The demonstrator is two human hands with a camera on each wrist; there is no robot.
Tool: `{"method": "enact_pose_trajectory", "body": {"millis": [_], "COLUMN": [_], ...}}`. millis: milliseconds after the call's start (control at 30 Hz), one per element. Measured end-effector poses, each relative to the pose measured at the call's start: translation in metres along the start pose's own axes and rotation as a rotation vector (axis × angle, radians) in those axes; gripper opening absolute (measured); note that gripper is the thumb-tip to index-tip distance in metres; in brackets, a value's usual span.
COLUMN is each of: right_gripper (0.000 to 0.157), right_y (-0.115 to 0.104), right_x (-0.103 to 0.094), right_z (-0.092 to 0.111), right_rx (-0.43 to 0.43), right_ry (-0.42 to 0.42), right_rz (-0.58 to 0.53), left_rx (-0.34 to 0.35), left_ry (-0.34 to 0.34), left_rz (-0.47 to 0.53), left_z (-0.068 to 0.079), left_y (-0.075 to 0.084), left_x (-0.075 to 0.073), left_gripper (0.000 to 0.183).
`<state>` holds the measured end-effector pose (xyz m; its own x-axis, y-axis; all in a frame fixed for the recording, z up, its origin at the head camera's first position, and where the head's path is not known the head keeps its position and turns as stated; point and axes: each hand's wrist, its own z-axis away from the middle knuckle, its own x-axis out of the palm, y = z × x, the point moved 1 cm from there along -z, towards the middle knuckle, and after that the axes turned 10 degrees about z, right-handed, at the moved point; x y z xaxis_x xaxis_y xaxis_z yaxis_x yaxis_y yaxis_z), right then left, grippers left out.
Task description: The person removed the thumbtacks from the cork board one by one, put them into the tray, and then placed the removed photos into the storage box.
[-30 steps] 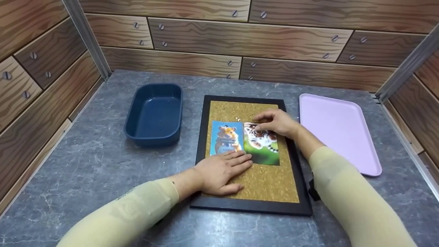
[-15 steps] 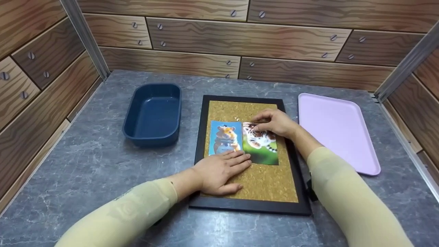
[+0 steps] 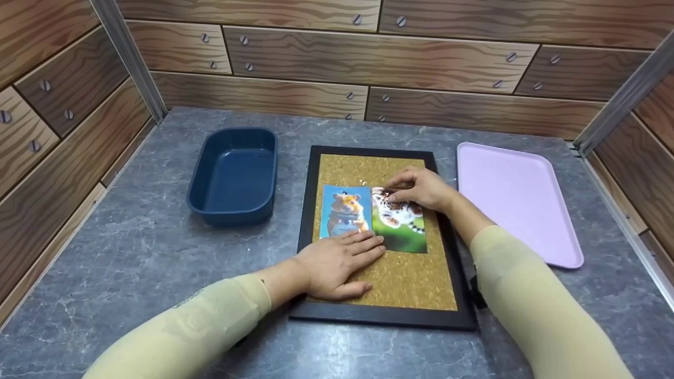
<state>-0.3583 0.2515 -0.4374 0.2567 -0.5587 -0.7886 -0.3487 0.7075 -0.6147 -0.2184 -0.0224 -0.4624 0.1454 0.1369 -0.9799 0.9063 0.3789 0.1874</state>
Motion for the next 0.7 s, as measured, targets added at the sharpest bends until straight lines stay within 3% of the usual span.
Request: {"method": "enact_pose_trajectory", "body": {"millis": [700], "right_gripper": [0.033], "right_y": [0.0018], "right_x": [0.0012], "right_z": [-0.0006], "right_rx": [-0.004], "right_ry": [-0.006], "right_rz": [0.046], "left_rx": [-0.008], "left_ry": [0.003], "left_rz": [-0.022], "left_z": [0.0000], "left_y": [0.0005], "left_x": [-0.0001], "left_gripper": [0.075]}}
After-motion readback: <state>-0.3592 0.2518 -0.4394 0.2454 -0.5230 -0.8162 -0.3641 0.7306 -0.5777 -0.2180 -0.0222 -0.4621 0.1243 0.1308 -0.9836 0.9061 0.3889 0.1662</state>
